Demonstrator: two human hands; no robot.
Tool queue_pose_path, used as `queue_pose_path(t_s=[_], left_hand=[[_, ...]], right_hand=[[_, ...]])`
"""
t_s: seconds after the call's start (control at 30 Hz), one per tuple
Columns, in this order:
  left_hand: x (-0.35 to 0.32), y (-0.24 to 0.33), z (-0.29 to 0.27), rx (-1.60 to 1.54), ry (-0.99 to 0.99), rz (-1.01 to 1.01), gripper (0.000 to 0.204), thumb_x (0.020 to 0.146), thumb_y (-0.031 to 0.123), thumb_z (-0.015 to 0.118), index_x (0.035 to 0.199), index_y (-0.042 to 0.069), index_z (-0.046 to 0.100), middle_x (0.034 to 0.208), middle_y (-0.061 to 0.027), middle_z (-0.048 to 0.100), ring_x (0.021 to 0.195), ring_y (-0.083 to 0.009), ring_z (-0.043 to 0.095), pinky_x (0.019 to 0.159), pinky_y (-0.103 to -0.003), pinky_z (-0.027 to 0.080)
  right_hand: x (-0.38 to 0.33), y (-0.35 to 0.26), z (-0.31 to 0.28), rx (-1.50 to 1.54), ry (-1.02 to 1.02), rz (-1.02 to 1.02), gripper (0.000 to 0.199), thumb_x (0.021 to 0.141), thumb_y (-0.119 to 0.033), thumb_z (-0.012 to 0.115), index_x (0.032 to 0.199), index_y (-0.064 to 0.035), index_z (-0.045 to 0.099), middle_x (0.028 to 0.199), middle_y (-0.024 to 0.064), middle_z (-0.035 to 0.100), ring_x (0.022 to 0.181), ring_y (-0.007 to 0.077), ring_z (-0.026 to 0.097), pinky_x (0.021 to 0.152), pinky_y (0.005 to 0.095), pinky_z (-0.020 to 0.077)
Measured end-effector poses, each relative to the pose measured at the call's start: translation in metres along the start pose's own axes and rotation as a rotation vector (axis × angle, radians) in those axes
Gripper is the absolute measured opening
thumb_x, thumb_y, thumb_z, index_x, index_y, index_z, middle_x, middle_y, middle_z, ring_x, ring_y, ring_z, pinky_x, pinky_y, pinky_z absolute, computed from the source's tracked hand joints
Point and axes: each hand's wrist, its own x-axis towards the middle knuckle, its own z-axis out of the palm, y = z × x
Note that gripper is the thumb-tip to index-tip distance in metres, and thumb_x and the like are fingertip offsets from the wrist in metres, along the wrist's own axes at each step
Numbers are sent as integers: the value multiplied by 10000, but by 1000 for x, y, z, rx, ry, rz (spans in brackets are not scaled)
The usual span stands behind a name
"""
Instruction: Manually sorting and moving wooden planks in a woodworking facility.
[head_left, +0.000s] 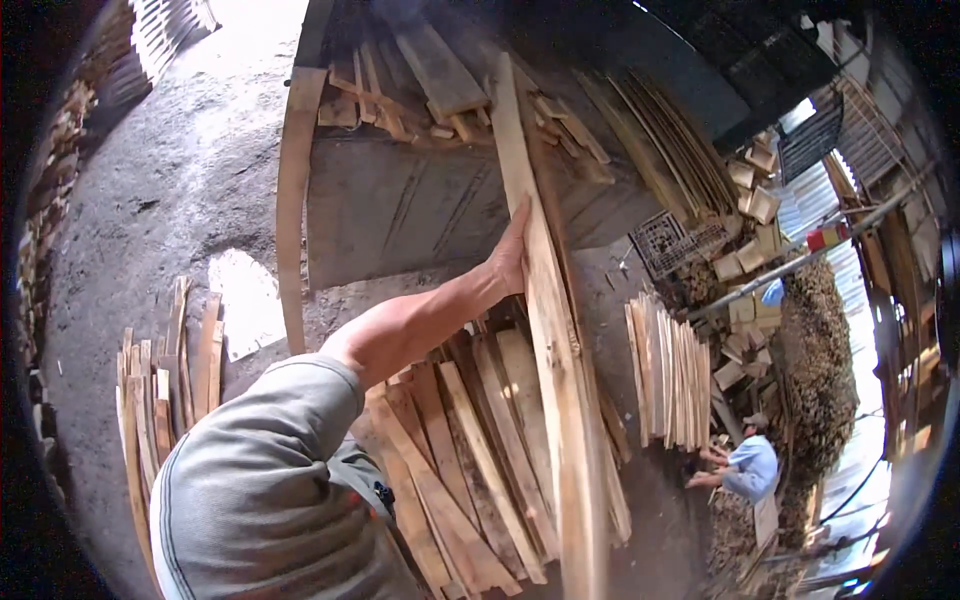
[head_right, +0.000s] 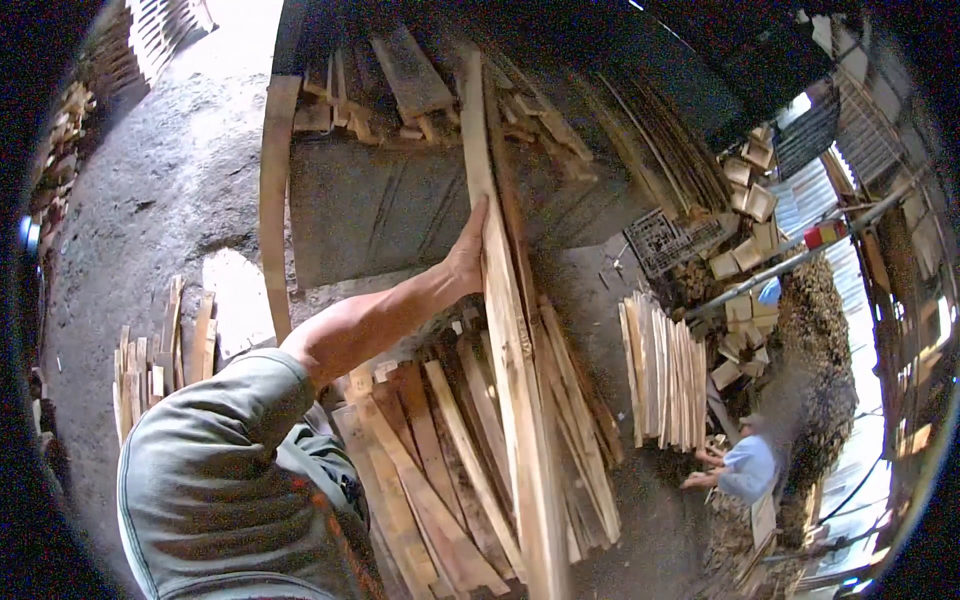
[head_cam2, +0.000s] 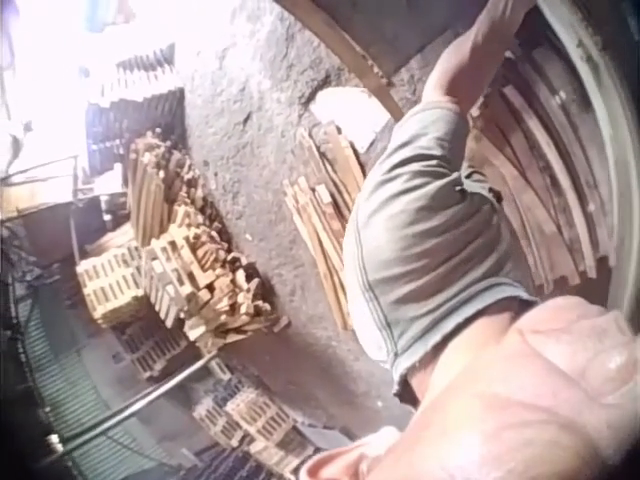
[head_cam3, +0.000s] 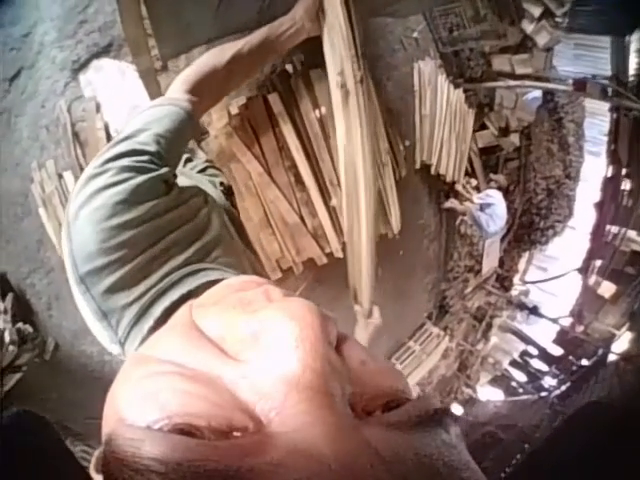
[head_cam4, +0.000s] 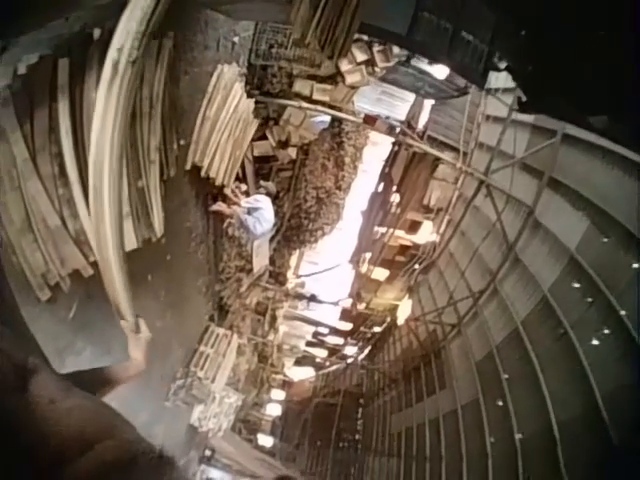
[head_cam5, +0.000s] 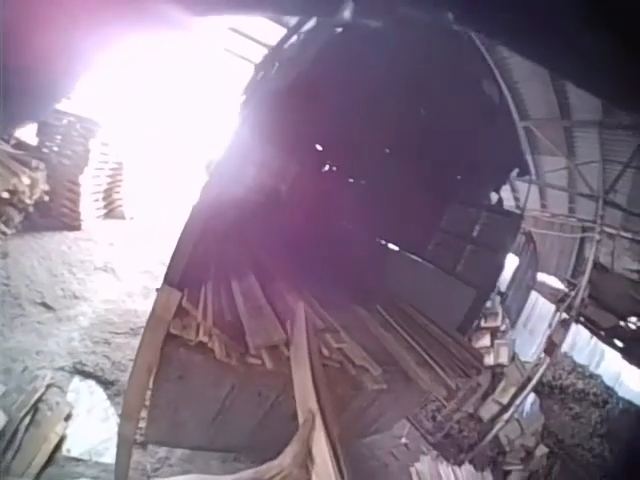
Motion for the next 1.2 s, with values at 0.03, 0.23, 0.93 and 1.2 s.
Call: queue_pose_path(t_s=[0.03,0.23,0.93,1.2], left_hand=[[-11,-9,0,38,95,-22,740,733,777,592,1054,112,646,909,-94,650,843,-247,636,783,-482,517],[-94,-37,0,222,41,-105,580,846,628,599,1079,97,601,893,-49,648,762,-187,641,697,-393,558],[-331,131,-96,944,-234,218,436,671,248,894,930,-7,652,845,-33,687,777,-72,623,676,-246,537],[-321,216,-194,1006,-351,-208,505,739,238,848,1124,-2,628,983,-61,707,897,-107,649,785,-264,545]], right_hand=[[-5,26,29,50,-34,2,396,797,-225,753,1087,7,614,850,187,620,819,259,585,745,401,467],[45,116,234,200,-107,14,543,800,-169,744,1268,-48,497,1141,146,573,1043,273,562,891,405,467],[49,-464,172,1033,-80,-904,747,710,-403,832,1269,16,565,1264,159,586,1183,264,538,1050,468,382],[-3,-537,283,554,30,-535,522,733,-223,794,1157,21,611,1059,117,636,848,186,622,707,295,530]])
